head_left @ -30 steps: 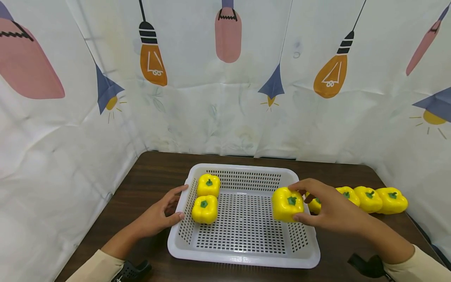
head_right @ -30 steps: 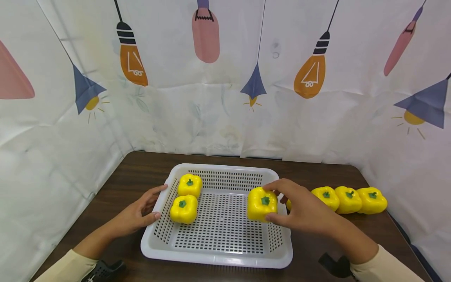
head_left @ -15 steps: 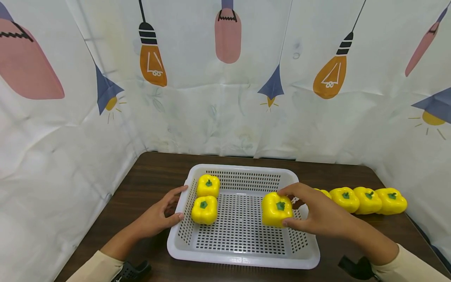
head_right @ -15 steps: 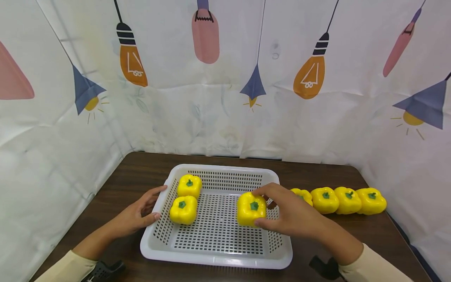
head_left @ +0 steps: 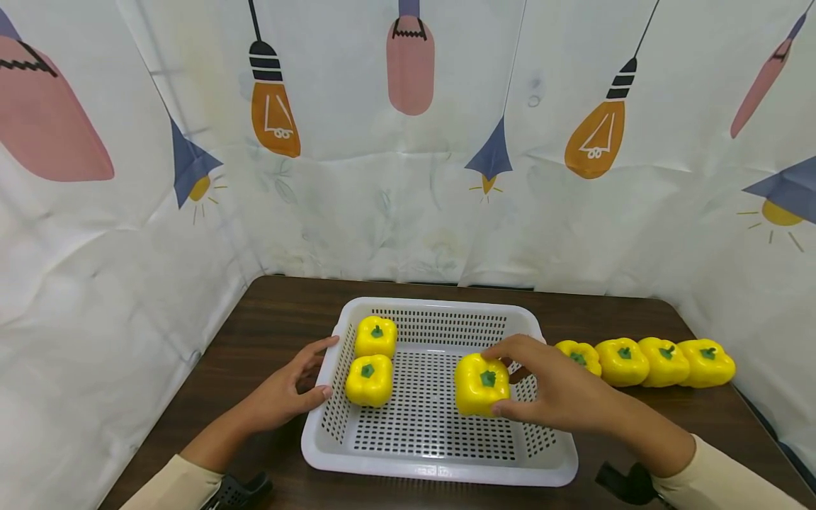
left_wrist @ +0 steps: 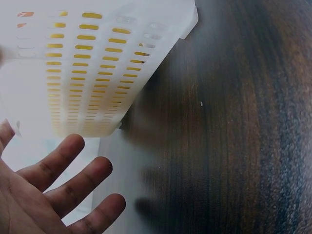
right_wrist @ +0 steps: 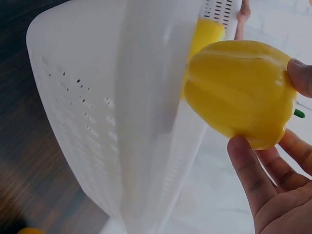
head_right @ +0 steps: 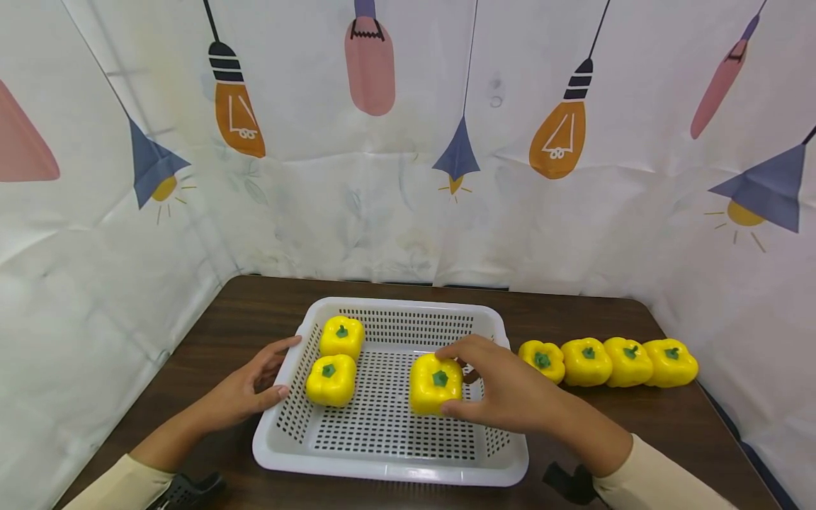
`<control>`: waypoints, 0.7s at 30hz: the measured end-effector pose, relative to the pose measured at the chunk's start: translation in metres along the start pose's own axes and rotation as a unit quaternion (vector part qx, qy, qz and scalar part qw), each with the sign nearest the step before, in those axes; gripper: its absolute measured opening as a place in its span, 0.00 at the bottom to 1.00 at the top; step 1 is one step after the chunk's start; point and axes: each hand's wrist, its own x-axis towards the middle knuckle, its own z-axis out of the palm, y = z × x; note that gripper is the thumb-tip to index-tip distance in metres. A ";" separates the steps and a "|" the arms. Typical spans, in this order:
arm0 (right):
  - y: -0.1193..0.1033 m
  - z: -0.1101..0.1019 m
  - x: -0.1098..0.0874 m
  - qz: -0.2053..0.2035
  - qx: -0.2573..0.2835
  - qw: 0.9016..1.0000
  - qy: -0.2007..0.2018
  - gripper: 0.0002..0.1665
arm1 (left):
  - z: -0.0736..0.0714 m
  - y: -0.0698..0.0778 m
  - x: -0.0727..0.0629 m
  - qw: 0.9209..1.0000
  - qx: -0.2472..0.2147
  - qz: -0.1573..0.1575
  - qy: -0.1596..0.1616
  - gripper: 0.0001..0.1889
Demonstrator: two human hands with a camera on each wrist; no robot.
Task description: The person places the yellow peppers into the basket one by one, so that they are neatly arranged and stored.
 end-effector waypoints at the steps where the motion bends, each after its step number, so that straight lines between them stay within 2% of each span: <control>1: -0.001 0.001 0.001 -0.001 0.002 1.000 -0.002 0.39 | 0.000 0.000 0.000 1.000 -0.001 -0.001 0.000 0.41; 8: -0.005 0.006 0.006 -0.003 0.010 1.000 -0.009 0.38 | 0.001 0.005 -0.003 1.000 -0.019 0.001 -0.013 0.41; 16: -0.013 0.013 0.014 0.003 0.008 1.000 -0.019 0.39 | 0.001 0.004 -0.002 1.000 -0.011 -0.012 -0.005 0.41; 21: -0.018 0.017 0.019 0.009 0.002 1.000 -0.028 0.39 | 0.001 0.003 -0.002 1.000 -0.013 0.000 -0.009 0.42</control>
